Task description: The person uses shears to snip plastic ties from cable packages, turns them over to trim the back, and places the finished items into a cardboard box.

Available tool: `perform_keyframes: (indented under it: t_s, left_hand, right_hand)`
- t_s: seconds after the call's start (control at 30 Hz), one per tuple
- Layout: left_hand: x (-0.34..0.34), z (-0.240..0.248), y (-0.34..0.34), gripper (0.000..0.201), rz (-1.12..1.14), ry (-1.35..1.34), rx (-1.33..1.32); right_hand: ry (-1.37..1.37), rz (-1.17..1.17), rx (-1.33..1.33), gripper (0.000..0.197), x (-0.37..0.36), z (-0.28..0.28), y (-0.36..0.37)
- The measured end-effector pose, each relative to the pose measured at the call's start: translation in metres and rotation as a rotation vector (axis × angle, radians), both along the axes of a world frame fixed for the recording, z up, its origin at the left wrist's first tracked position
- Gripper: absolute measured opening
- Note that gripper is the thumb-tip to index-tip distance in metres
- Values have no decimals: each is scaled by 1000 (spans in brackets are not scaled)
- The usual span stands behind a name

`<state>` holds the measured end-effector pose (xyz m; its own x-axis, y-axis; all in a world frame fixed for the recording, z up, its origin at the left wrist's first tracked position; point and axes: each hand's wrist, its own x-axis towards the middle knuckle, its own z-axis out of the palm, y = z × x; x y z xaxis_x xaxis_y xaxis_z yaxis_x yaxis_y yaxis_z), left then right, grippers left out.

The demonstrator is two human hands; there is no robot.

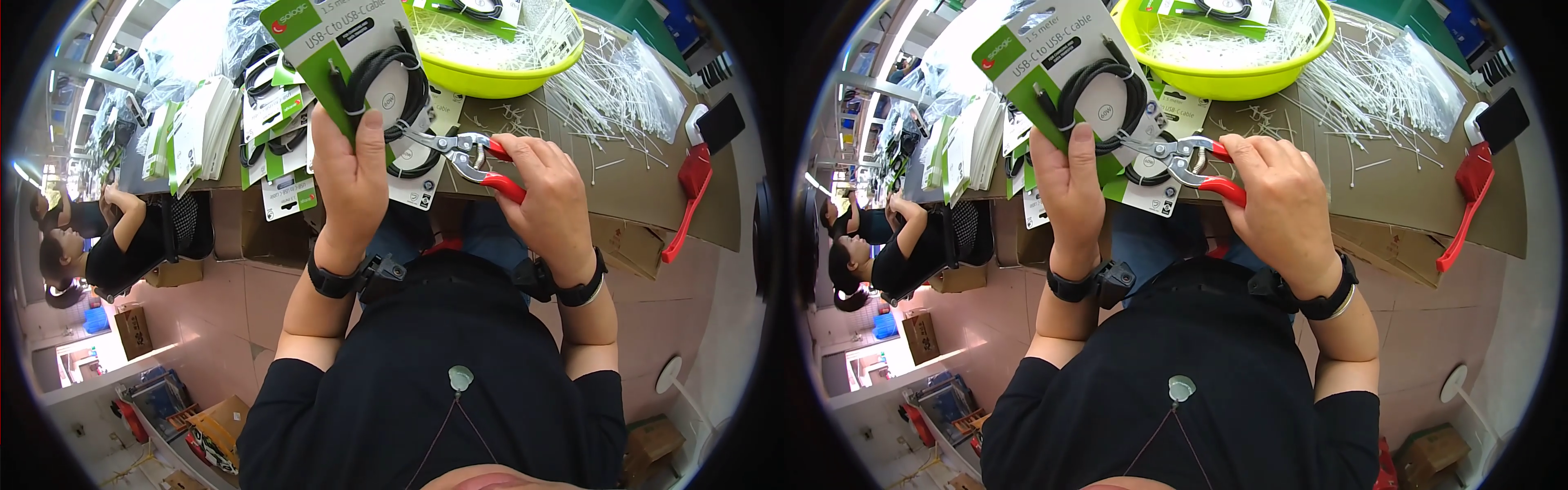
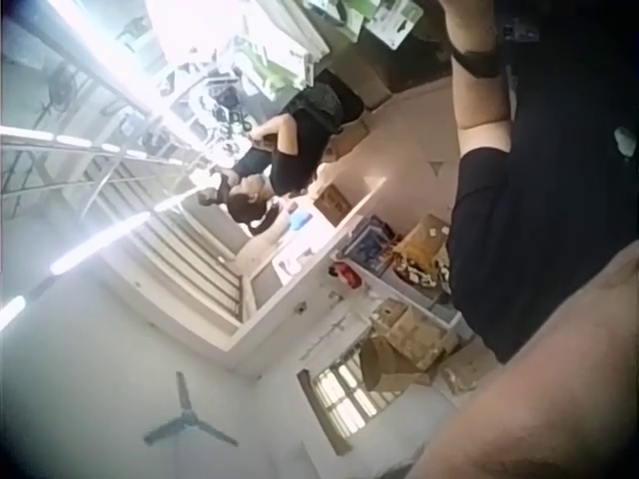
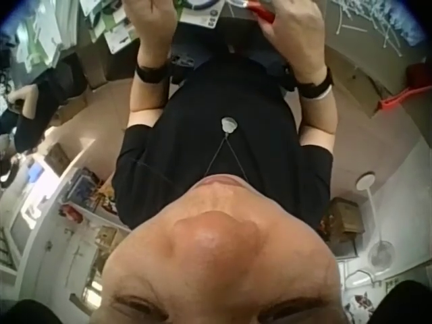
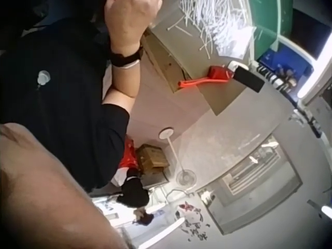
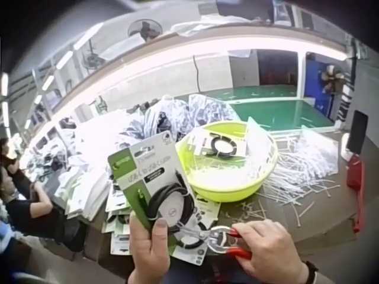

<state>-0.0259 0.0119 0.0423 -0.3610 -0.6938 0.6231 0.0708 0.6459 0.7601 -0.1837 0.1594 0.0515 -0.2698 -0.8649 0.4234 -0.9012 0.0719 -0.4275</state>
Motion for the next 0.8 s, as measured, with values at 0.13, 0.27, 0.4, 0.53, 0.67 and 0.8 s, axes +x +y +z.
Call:
perform_keyframes:
  t_s: [0.13, 0.27, 0.4, 0.53, 0.67, 0.8]
  left_hand:
    - [-2, -2, 12, 25, 60, -47, -194]
    - [-1, -2, 5, 25, 113, -49, -205]
    - [-17, 5, 7, 27, -79, 320, 225]
    - [-28, -5, 14, 31, -180, 445, 312]
    - [-39, -8, 31, 34, -165, 371, 148]
    - [-35, -6, 26, 36, -68, 279, 75]
  right_hand:
    - [126, -59, -4, 44, 7, 11, 0]
    - [90, 10, 94, 36, 0, 7, -6]
    - [-763, 102, 33, 27, -4, 2, -16]
    - [-1069, 158, -266, 23, 21, 2, -45]
    - [-1070, 4, -399, 23, 37, -7, -63]
    - [-1184, -16, -430, 22, 38, -8, -59]
